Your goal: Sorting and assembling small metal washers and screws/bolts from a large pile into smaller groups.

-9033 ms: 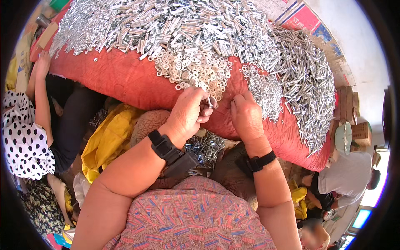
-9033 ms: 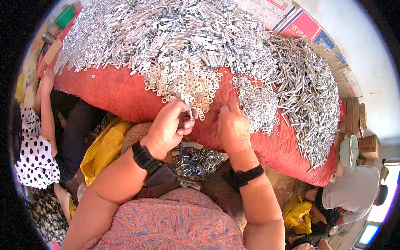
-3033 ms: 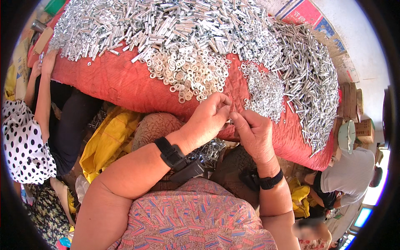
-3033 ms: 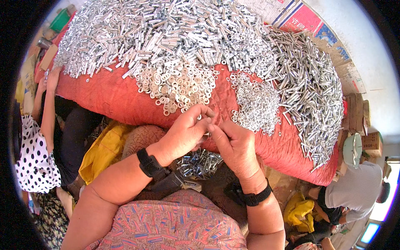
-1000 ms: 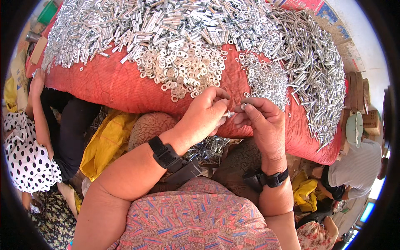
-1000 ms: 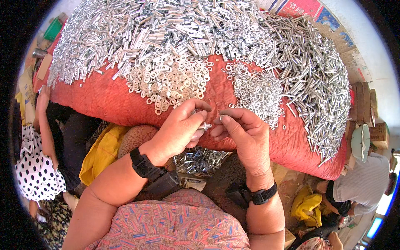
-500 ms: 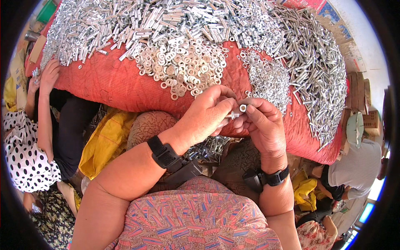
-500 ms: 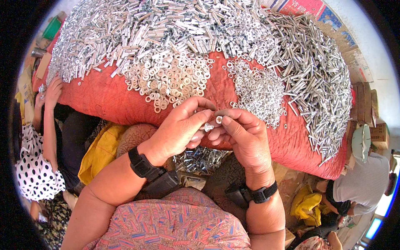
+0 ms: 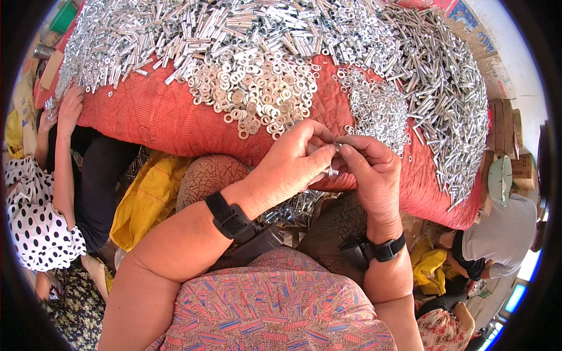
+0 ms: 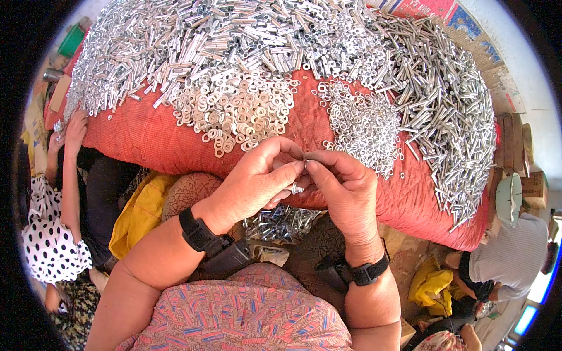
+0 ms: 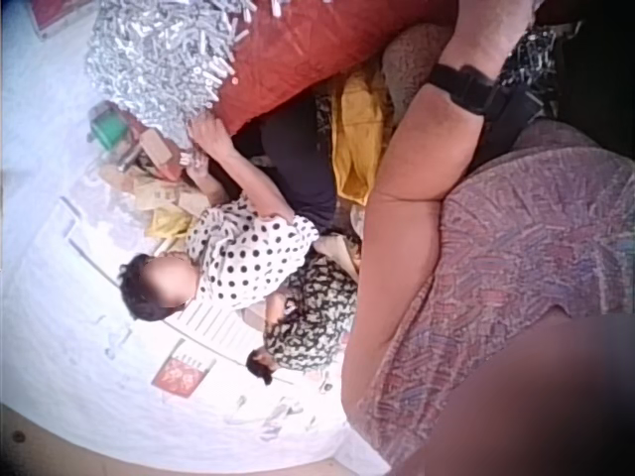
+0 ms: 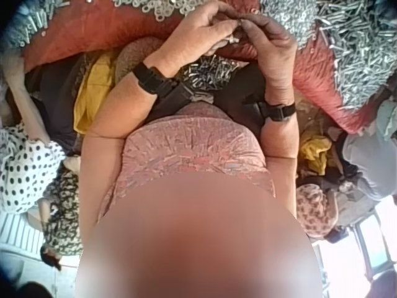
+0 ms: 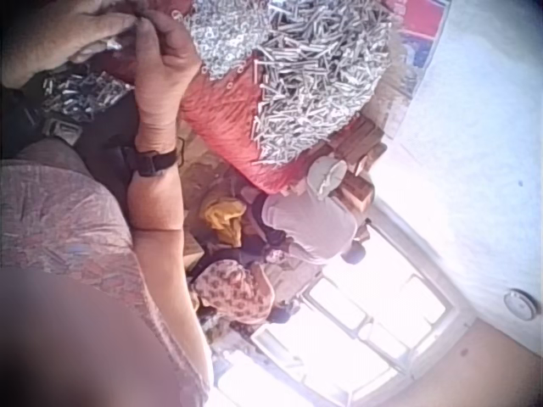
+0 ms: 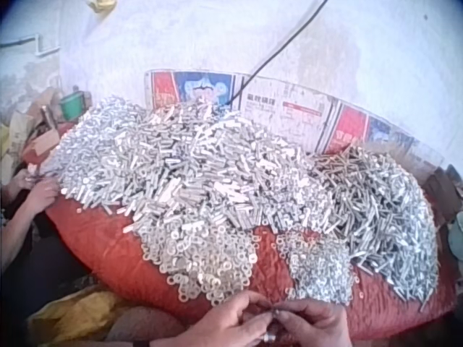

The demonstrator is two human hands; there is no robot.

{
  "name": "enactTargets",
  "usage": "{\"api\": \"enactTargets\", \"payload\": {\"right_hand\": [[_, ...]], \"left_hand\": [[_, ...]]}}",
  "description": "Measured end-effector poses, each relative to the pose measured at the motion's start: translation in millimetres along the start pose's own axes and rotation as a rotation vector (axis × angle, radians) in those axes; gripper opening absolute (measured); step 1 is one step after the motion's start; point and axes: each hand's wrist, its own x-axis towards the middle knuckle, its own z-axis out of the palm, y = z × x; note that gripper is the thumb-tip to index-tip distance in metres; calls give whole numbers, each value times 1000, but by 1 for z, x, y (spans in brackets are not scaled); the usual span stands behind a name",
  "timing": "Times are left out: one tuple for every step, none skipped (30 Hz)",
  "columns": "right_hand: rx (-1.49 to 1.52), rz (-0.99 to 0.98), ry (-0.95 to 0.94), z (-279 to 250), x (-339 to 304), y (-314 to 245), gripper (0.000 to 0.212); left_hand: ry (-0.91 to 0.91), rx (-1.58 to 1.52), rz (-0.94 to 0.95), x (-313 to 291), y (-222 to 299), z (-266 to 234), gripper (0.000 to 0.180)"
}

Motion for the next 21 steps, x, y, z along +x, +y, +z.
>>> {"api": "enactTargets", "payload": {"right_hand": [[1, 0, 0, 1, 0, 0, 13], [-28, 5, 17, 1, 0, 0, 12], [-56, 9, 34, 1, 0, 0, 12], [-57, 10, 35, 1, 1, 0, 12], [-67, 17, 37, 1, 1, 0, 11], [-78, 24, 39, 1, 0, 0, 10], [-78, 26, 39, 2, 0, 0, 10], [-71, 34, 39, 2, 0, 0, 9], [-64, 42, 38, 2, 1, 0, 9], [-64, 43, 38, 2, 1, 1, 9], [-57, 41, 29, 2, 1, 0, 8], [-49, 38, 19, 2, 1, 0, 7], [-49, 39, 19, 2, 1, 0, 7], [-56, 55, 14, 1, 2, 0, 6], [-64, 70, 9, 0, 2, 1, 6], [-63, 71, 9, 0, 2, 1, 6], [-65, 76, 16, 0, 2, 2, 6], [-66, 82, 22, 0, 3, 3, 6], [-66, 83, 22, 0, 3, 3, 6], [-75, 86, 12, -1, 3, 2, 6], [-84, 90, 2, -2, 4, 1, 6]], "left_hand": [[41, 38, 34, 0, -1, 1, 17], [81, 74, 69, -1, -1, 1, 16], [80, 74, 68, 0, -1, 1, 16], [73, 107, 65, 0, 0, 2, 14], [66, 140, 61, 0, 0, 2, 12], [66, 140, 59, 0, 0, 2, 12], [73, 138, 71, 0, -1, 3, 11], [81, 136, 84, 1, -2, 4, 10], [81, 136, 83, 1, -3, 4, 10], [90, 186, 111, 2, -6, 4, 10], [99, 237, 139, 3, -8, 3, 10], [99, 237, 138, 4, -12, 3, 10], [106, 301, 184, 5, -15, 2, 9], [112, 364, 231, 7, -17, 2, 9], [112, 364, 230, 6, -17, 2, 9], [119, 415, 247, 5, -17, 2, 8], [125, 465, 263, 4, -17, 3, 7], [125, 465, 262, 5, -17, 3, 7], [125, 470, 265, 5, -17, 3, 7], [125, 475, 267, 5, -16, 3, 6], [124, 476, 265, 4, -14, 5, 6]]}}
